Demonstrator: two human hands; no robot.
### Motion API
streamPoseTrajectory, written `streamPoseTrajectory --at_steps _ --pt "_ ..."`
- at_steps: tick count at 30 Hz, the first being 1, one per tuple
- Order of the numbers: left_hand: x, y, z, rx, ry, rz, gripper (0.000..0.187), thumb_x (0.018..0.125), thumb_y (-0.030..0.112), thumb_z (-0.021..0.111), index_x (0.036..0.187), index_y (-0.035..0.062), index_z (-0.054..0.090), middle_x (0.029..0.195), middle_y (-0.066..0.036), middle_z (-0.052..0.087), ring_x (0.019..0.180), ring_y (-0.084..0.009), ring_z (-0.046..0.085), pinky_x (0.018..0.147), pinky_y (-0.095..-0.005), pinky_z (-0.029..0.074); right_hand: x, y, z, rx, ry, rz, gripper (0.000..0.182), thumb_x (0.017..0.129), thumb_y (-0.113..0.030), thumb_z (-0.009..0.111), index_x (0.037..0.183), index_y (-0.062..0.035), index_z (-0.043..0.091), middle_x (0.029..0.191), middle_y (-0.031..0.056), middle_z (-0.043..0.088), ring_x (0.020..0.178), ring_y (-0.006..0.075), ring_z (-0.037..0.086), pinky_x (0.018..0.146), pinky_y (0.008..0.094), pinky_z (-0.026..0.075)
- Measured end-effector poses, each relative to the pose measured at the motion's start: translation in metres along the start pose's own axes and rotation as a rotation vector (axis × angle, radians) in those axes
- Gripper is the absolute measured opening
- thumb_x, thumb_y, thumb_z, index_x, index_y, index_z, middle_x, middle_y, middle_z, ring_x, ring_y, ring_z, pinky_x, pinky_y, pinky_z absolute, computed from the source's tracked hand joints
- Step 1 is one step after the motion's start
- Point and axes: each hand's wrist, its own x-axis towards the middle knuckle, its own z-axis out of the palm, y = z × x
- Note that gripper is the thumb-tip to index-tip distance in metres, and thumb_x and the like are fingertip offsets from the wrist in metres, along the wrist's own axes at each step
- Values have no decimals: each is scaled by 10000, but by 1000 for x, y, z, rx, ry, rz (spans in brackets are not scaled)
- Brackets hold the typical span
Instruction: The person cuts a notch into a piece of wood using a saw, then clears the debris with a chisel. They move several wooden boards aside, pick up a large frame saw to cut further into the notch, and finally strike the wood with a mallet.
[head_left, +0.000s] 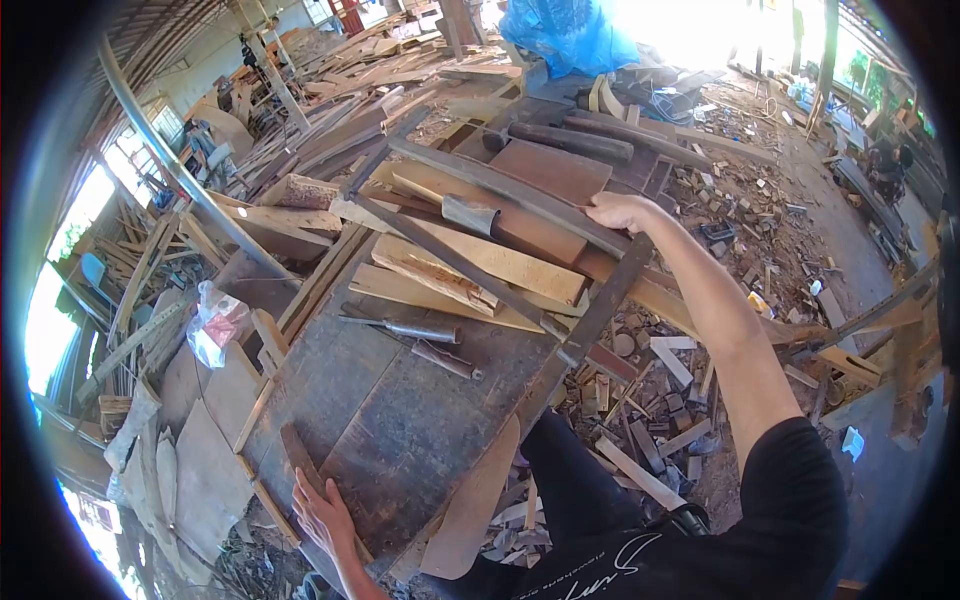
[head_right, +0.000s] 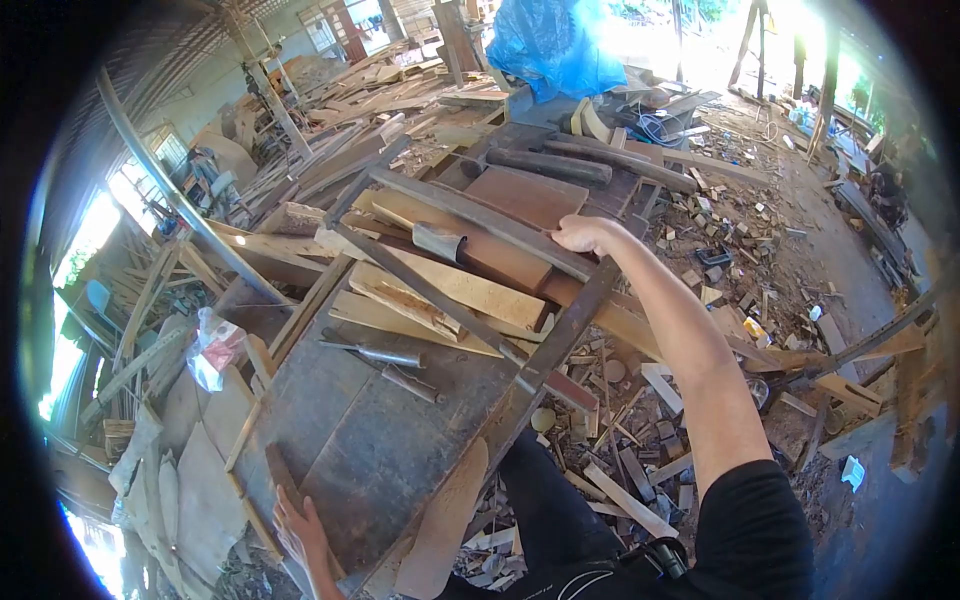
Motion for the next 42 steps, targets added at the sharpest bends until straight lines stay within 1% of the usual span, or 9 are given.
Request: streamPoseTrajectory --at_steps 2,4,8,13,17,19,25,32,42 --pt "2 1 1 -4 7 -4 633 934 355 585 1472 108 362 1326 -172 512 1158 -358 520 930 -467 440 -4 0 1 -66 5 -80 665 998 -486 439 1419 26 383 1455 243 420 1302 367 447 998 535 420" --pt "1 0 0 -9 0 -8 627 939 354 579 1472 107 360 1335 -166 508 1165 -357 515 933 -469 439 -13 -2 1 -57 11 -114 745 975 -570 437 1421 24 383 1467 242 409 1314 372 431 1001 536 407" --pt "0 3 -3 2 -17 -29 623 943 355 573 1474 113 358 1341 -161 507 1166 -358 514 936 -470 438 -24 -14 -1 -15 -151 85 998 878 -717 464 1527 -30 141 1601 203 109 1462 331 212 1138 559 265" --pt "1 4 -4 19 -24 -25 603 959 346 555 1474 104 353 1335 -161 501 1146 -344 514 937 -456 425 -7 2 6 -201 159 -103 768 943 -622 465 1330 41 477 1364 260 511 1281 359 494 979 455 441" --pt "1 3 -5 4 -4 -25 609 953 343 567 1472 104 354 1328 -164 506 1137 -339 518 935 -454 423 4 13 7 -287 253 -196 747 915 -598 540 1266 61 537 1231 299 591 1183 424 556 952 440 458" --pt "0 3 -7 -10 -7 -29 610 953 341 567 1472 103 354 1327 -164 507 1137 -337 518 930 -453 425 5 18 8 -350 349 -231 568 906 -448 628 1204 32 565 1172 301 611 1146 439 569 919 462 465" --pt "1 2 -10 -58 -3 -10 603 951 339 572 1462 90 370 1329 -152 507 1135 -331 518 919 -446 428 0 15 14 -406 464 -410 385 921 -326 620 1123 -2 565 1118 287 624 1107 439 579 888 479 464" --pt "1 2 -14 -66 -17 -22 600 953 338 569 1461 86 372 1335 -148 502 1132 -321 517 923 -438 426 -9 8 17 -404 505 -348 415 921 -381 614 1160 -46 560 1108 278 634 1077 446 592 883 486 465" --pt "0 0 -13 -93 -13 -20 597 950 316 577 1461 84 372 1335 -138 503 1125 -318 513 918 -427 424 27 7 17 -272 513 -197 783 874 -709 480 1126 22 606 1099 304 642 1079 440 610 921 474 463"
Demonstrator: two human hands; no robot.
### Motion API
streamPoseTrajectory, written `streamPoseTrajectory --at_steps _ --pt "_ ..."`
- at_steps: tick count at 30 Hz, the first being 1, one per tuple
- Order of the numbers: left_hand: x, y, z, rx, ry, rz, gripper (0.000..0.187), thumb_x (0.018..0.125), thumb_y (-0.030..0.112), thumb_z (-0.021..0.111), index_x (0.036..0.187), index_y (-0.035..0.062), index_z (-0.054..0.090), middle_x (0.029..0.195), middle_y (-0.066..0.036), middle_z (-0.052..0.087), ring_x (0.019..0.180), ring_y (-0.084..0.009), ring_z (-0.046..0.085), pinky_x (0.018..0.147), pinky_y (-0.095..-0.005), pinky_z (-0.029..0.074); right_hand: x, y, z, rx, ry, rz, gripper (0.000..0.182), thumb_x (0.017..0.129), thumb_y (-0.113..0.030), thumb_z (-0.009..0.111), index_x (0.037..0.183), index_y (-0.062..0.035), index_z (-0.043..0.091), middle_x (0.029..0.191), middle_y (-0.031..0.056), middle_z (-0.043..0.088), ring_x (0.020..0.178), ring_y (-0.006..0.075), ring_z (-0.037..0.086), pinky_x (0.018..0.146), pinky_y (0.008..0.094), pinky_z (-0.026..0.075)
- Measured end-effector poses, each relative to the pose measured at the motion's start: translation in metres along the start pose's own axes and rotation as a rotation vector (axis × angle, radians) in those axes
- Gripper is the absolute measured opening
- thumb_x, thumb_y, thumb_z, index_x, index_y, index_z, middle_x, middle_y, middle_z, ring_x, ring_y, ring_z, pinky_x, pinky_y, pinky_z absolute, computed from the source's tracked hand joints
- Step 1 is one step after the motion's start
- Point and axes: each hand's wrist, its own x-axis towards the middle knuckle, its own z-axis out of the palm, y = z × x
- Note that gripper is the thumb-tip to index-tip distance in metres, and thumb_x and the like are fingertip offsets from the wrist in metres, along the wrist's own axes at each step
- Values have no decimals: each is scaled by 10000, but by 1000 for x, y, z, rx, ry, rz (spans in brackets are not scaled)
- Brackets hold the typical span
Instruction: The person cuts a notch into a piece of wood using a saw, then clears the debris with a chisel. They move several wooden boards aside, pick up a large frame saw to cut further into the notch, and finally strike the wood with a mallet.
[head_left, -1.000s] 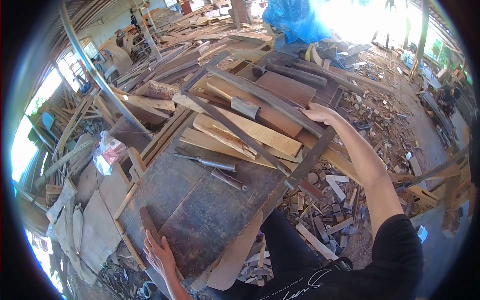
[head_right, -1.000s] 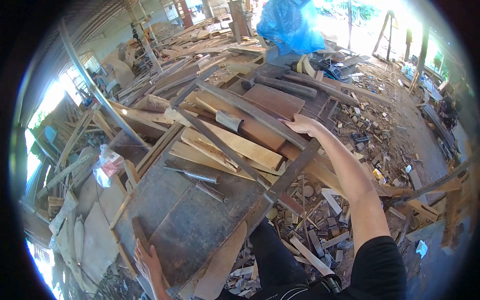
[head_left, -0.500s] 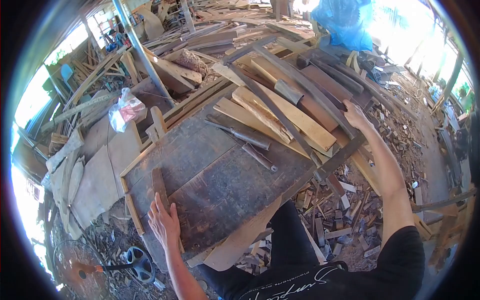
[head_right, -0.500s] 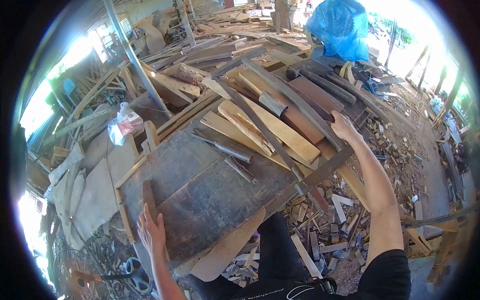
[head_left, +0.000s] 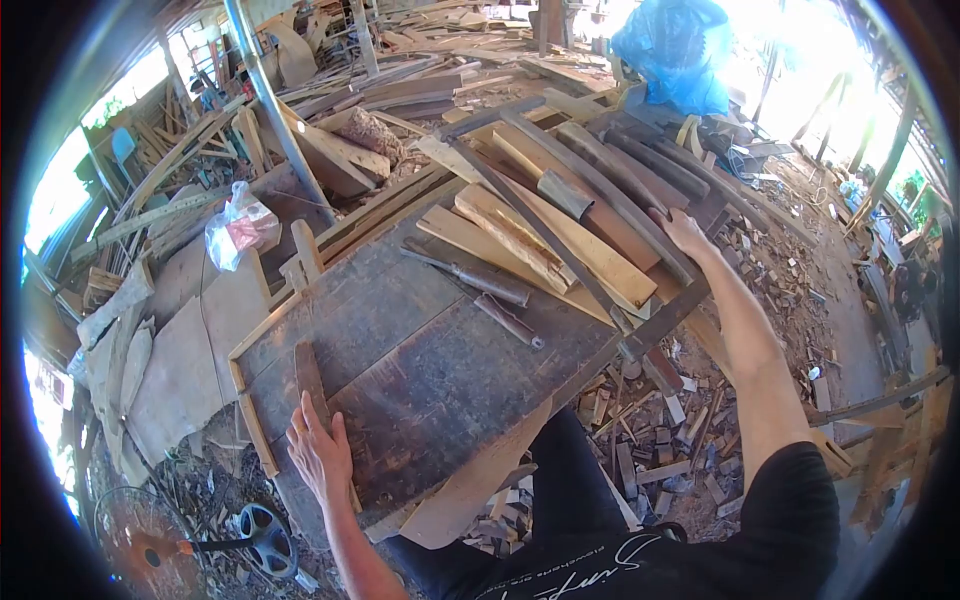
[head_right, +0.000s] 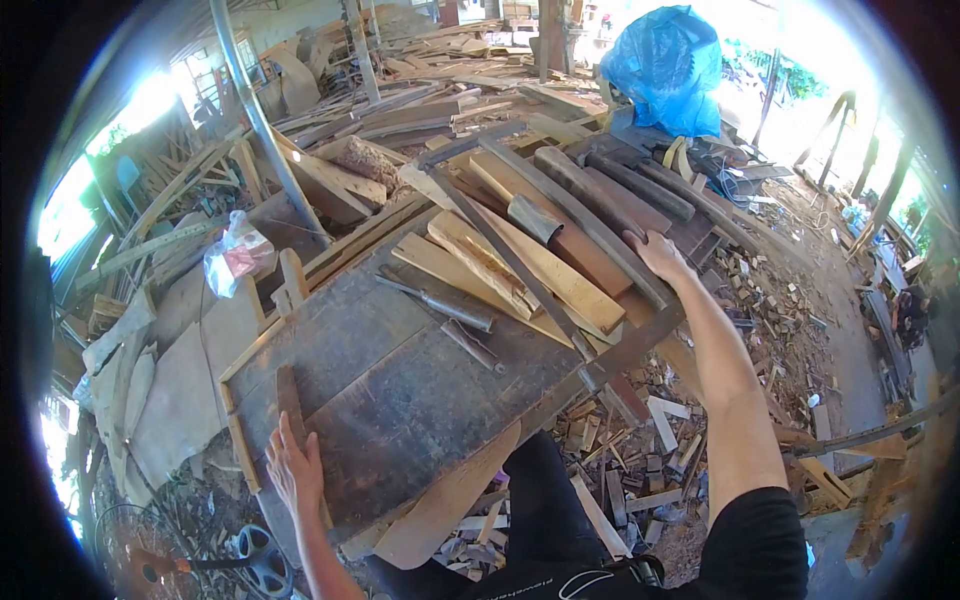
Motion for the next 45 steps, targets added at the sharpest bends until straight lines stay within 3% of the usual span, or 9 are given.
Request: streamPoseTrajectory --at_steps 6,21,22,24,27,30,34,39,45 --pt "1 0 1 2 -17 -10 601 947 307 581 1468 101 363 1327 -135 507 1135 -317 511 926 -428 425 -22 -12 3 29 143 -64 664 876 -677 528 996 -29 610 896 268 670 933 470 632 806 472 489" --pt "2 -9 4 -137 74 97 633 906 251 632 1469 122 372 1375 -155 526 1205 -372 509 1005 -456 409 -53 -80 -43 87 582 -285 540 887 -630 543 1022 -112 616 853 214 680 869 463 640 757 527 483" --pt "-1 -10 0 -145 59 104 645 884 239 646 1460 116 384 1352 -138 543 1186 -360 518 981 -454 422 -63 -91 -51 204 559 -311 538 898 -620 543 1031 -106 630 768 176 669 726 372 665 667 466 499" --pt "-3 -9 -3 -181 65 185 661 860 234 663 1452 116 393 1315 -126 570 1164 -349 531 961 -460 432 -91 -107 -64 700 280 -219 522 928 -583 544 1026 -74 602 623 18 531 432 111 501 414 259 402" --pt "-11 -9 -8 -180 43 166 691 845 269 685 1452 113 393 1316 -133 560 1155 -338 533 918 -451 444 -154 -135 -85 1169 16 -272 429 954 -470 572 999 -46 524 619 12 508 412 110 475 384 244 406" --pt "-31 -13 -28 -184 -28 93 713 833 298 702 1449 116 392 1279 -150 562 1160 -343 524 899 -449 449 -225 -163 -88 1246 -138 -334 441 933 -444 619 1096 -47 517 669 28 531 449 110 507 379 235 399" --pt "-66 -35 -34 -202 -115 -10 640 838 316 698 1387 97 453 1201 -182 580 1125 -343 545 884 -450 462 -279 -166 -58 1221 -233 -423 412 890 -331 688 1108 -29 512 699 50 552 485 140 545 410 247 440" --pt "-59 -74 -8 -406 50 -32 540 844 324 690 1295 77 524 1097 -194 613 1029 -368 591 862 -452 471 -323 -210 -17 1009 -402 -379 449 778 -80 761 1147 -11 515 806 65 609 536 144 581 460 248 476" --pt "-10 -88 13 -427 247 -86 443 858 286 667 1222 54 566 999 -193 629 955 -375 612 826 -462 484 -338 -257 27 901 -647 -426 573 758 -199 826 1206 4 532 869 52 611 580 100 568 472 247 477"
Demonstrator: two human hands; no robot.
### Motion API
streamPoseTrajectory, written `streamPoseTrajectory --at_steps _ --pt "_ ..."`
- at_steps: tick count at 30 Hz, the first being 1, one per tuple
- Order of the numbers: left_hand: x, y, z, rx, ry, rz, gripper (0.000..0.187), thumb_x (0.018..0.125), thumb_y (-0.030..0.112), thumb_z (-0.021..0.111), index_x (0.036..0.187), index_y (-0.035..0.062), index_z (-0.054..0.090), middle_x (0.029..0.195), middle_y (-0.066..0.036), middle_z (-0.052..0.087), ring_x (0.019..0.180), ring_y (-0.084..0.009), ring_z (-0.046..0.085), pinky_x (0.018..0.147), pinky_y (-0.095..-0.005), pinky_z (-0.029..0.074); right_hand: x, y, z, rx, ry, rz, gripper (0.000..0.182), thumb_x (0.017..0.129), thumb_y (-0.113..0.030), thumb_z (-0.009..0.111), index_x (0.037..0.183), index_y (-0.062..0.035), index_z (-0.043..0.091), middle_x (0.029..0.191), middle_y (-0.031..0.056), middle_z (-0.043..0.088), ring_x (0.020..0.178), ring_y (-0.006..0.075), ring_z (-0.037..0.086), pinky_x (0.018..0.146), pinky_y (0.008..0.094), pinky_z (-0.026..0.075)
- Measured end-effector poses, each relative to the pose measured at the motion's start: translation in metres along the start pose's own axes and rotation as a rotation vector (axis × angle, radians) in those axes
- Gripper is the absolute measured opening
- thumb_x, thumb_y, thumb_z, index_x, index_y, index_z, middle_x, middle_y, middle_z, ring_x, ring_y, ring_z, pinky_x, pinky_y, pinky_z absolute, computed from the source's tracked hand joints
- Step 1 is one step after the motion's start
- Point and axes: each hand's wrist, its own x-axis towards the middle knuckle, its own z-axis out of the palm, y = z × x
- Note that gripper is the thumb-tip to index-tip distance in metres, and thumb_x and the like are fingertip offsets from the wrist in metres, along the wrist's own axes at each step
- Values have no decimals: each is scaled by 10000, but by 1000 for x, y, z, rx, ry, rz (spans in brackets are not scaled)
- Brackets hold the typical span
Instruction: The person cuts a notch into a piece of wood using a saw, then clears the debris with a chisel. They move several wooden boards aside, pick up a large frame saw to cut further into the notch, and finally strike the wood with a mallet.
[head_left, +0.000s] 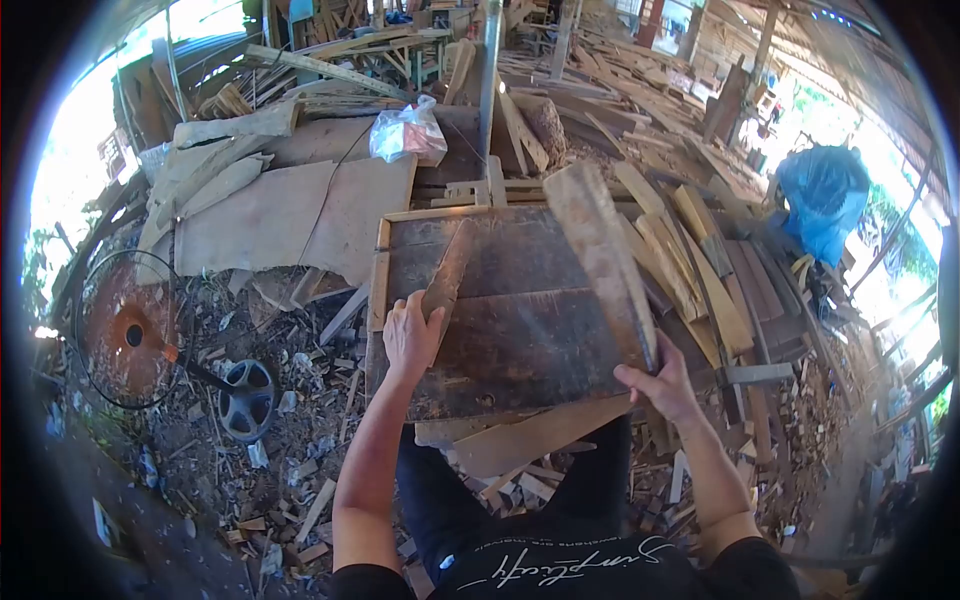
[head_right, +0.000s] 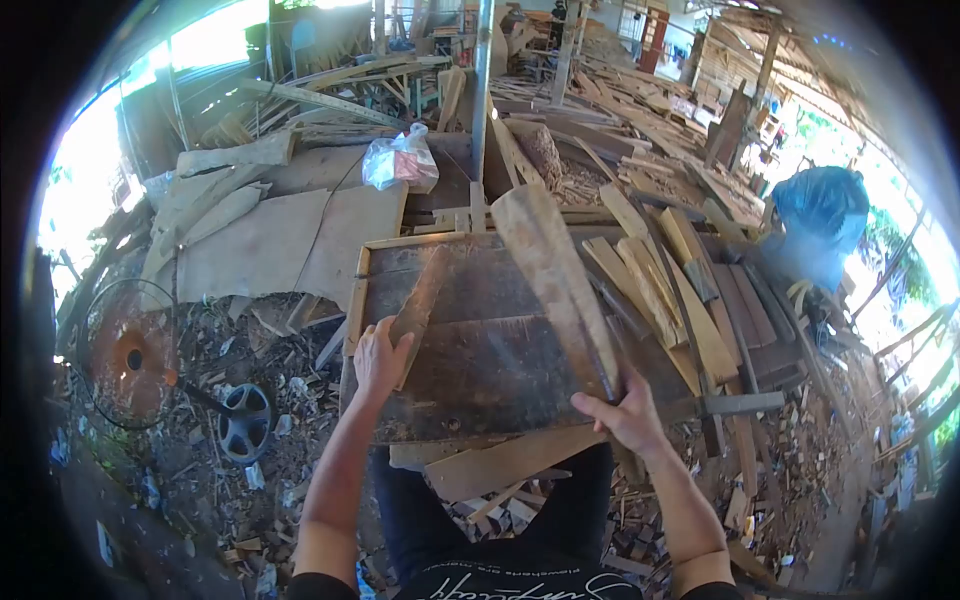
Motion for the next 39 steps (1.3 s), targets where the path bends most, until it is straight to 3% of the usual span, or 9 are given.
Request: streamPoseTrajectory --at_steps 5,15,17,22,23,26,29,34,39 --pt "40 0 22 -57 124 -110 440 840 304 681 1194 57 595 991 -179 646 950 -353 624 821 -458 484 22 6 22 -143 -50 -13 662 736 -330 841 1209 18 536 886 63 613 603 108 578 481 246 478" --pt "75 13 41 63 12 -350 439 823 369 690 1141 77 611 1086 -135 625 1066 -325 587 878 -451 468 104 -19 68 -546 -131 -3 587 773 -378 794 1119 8 517 918 181 654 689 206 670 568 335 508" --pt "80 10 45 89 100 -286 365 806 344 714 1010 52 636 1054 -134 630 1022 -310 604 827 -432 492 120 -25 81 -461 -39 -382 544 805 -356 771 1112 2 503 935 199 660 781 261 676 673 373 519" --pt "94 9 45 -28 40 -324 455 782 264 721 1095 11 511 1098 -170 604 1036 -353 591 855 -464 488 144 -40 105 -432 1 -565 576 858 -341 706 1217 3 416 1002 264 658 929 408 670 775 453 511" --pt "95 7 45 -56 30 -330 474 776 251 721 1105 6 483 1102 -180 594 1046 -364 584 866 -474 483 153 -30 104 -426 6 -558 576 858 -341 706 1217 3 416 1002 264 658 929 408 670 775 453 511" --pt "90 8 47 -62 50 -340 483 772 235 714 1108 0 459 1102 -194 580 1060 -377 575 877 -487 477 176 -1 89 -1057 -290 -223 625 821 -413 707 1215 4 458 969 288 666 931 461 651 802 504 501" --pt "97 10 44 -50 66 -363 474 770 248 713 1101 18 465 1115 -191 564 1084 -379 558 895 -484 463 185 -1 81 -790 -208 -131 602 796 -415 736 1164 3 508 944 279 677 914 447 662 793 493 505" --pt "92 8 46 -53 -1 -352 490 786 278 697 1149 31 479 1142 -180 552 1103 -376 544 908 -475 457 159 -43 79 -593 -123 -212 535 819 -370 750 1140 -5 527 720 97 605 581 171 610 586 348 489" --pt "83 8 46 68 20 -186 408 802 259 659 1136 49 554 1088 -186 572 1042 -367 577 845 -474 489 127 -34 69 -513 -127 -206 545 818 -372 749 1162 -12 527 801 147 660 672 230 664 663 375 507"
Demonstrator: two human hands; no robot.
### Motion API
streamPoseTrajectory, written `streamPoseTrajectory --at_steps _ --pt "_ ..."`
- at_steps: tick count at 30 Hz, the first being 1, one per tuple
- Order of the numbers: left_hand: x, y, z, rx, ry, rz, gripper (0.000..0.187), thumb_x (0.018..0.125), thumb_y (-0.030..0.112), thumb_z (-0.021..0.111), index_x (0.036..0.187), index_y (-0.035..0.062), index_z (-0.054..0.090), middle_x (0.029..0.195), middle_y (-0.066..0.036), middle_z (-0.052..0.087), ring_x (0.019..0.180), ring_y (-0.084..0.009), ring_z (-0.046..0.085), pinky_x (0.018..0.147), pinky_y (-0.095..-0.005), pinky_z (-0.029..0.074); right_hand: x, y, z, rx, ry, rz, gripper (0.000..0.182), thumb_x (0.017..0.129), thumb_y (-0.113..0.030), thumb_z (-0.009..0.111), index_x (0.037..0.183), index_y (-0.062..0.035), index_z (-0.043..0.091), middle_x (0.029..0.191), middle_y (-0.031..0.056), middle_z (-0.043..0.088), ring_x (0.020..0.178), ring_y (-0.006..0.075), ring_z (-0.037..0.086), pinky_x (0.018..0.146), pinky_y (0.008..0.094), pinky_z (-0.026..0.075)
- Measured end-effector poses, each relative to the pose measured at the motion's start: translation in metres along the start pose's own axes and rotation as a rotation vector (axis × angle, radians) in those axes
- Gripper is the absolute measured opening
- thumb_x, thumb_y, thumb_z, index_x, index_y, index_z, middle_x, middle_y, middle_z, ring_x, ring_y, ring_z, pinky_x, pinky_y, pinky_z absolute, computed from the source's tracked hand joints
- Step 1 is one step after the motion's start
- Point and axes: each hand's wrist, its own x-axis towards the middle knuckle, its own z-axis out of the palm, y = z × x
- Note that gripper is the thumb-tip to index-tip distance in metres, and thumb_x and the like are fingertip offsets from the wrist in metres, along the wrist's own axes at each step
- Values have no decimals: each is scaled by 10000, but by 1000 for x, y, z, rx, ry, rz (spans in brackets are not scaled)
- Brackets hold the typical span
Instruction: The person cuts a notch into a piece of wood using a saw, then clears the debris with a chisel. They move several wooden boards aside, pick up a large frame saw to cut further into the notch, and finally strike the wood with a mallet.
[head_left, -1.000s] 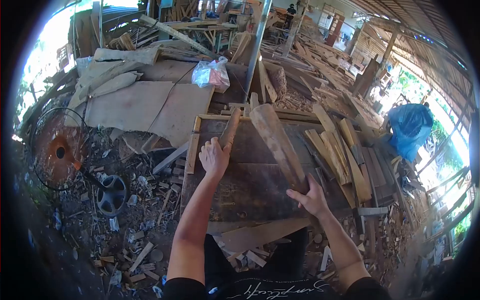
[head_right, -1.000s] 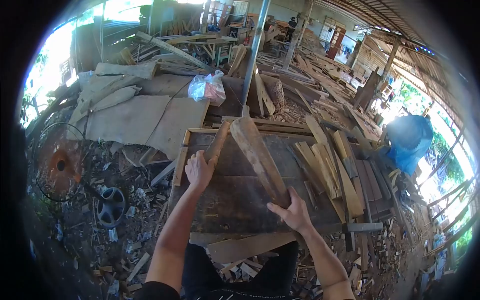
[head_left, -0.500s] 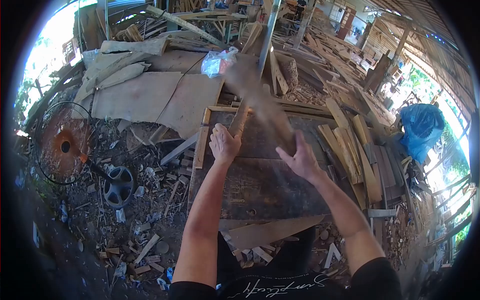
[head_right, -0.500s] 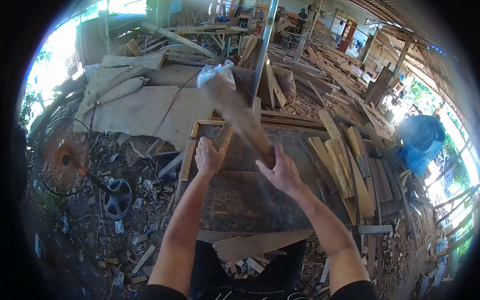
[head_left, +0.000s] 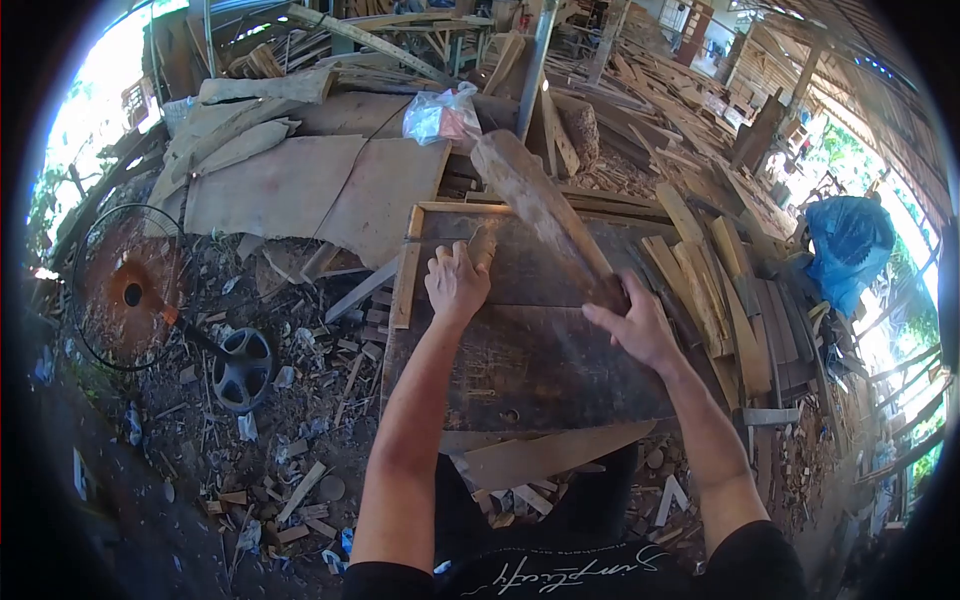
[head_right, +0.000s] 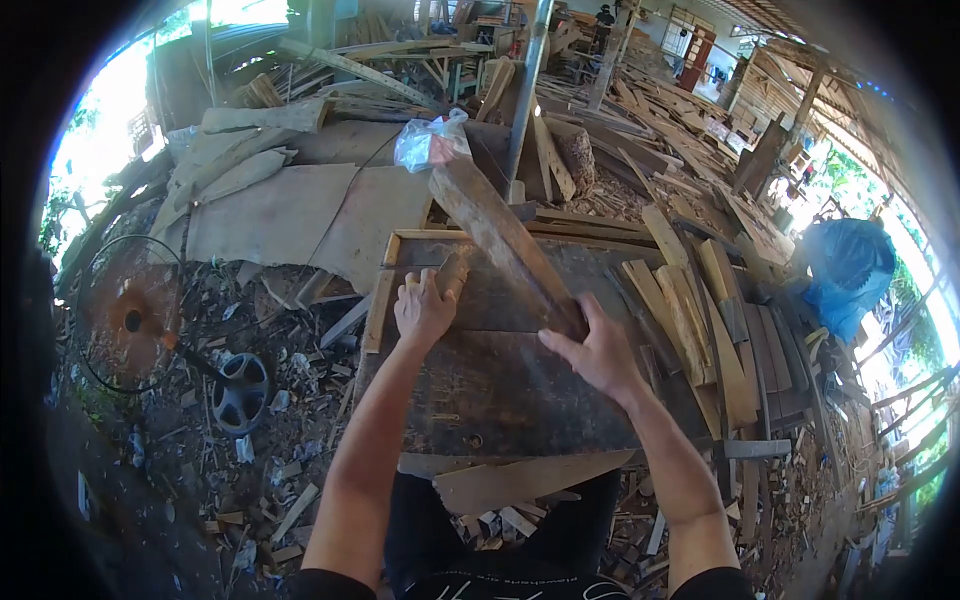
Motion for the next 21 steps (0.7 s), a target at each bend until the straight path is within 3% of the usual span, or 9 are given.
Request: streamPoseTrajectory --at_steps 2,5,7,9,11,16,18,21 --pt "-8 -2 -5 -15 -51 43 407 805 260 659 1137 48 553 1084 -185 571 1032 -367 579 835 -469 494 -26 13 2 -24 13 10 548 818 -372 748 1170 -15 525 836 170 676 718 264 684 698 386 512" --pt "-25 -3 -16 -22 -109 121 401 809 261 662 1133 51 551 1076 -185 570 1016 -367 582 820 -463 502 -57 35 1 -217 101 -5 528 812 -357 748 1153 -21 526 901 225 682 865 378 680 761 437 507" --pt "-35 -2 -21 -18 -120 164 396 810 261 665 1128 55 552 1072 -186 569 1010 -368 584 814 -461 505 -73 45 -1 -321 115 82 509 815 -346 746 1141 -22 529 930 218 664 885 378 665 765 454 500" --pt "-43 -3 -23 -57 -124 203 411 815 276 661 1177 117 546 1092 -177 557 1029 -378 574 837 -481 490 -83 53 1 -422 130 173 490 818 -335 744 1130 -22 531 959 211 646 906 379 650 768 471 493" --pt "-46 -1 -22 -39 -154 216 435 810 277 668 1194 114 544 1101 -179 561 1042 -375 572 838 -473 491 -91 59 8 -827 249 0 440 836 -329 727 1091 -28 531 1019 189 573 969 386 589 771 492 484" --pt "-25 4 -25 -56 -359 239 495 805 302 687 1222 81 539 1149 -193 572 1061 -384 576 872 -453 486 -81 67 32 -614 210 171 417 845 -346 710 1043 -33 519 1038 179 532 997 370 549 819 493 483" --pt "-4 20 -36 -150 -596 140 530 814 349 696 1246 95 525 1198 -192 569 1099 -388 566 899 -452 479 -77 64 36 -573 198 239 459 846 -364 705 1081 -22 509 1041 185 524 998 385 532 822 503 470" --pt "33 47 -26 -128 -527 211 541 827 362 696 1269 113 509 1216 -180 562 1130 -371 552 915 -448 468 -70 62 41 -578 243 246 449 844 -365 707 1082 -32 521 1044 170 541 990 352 550 830 484 475"
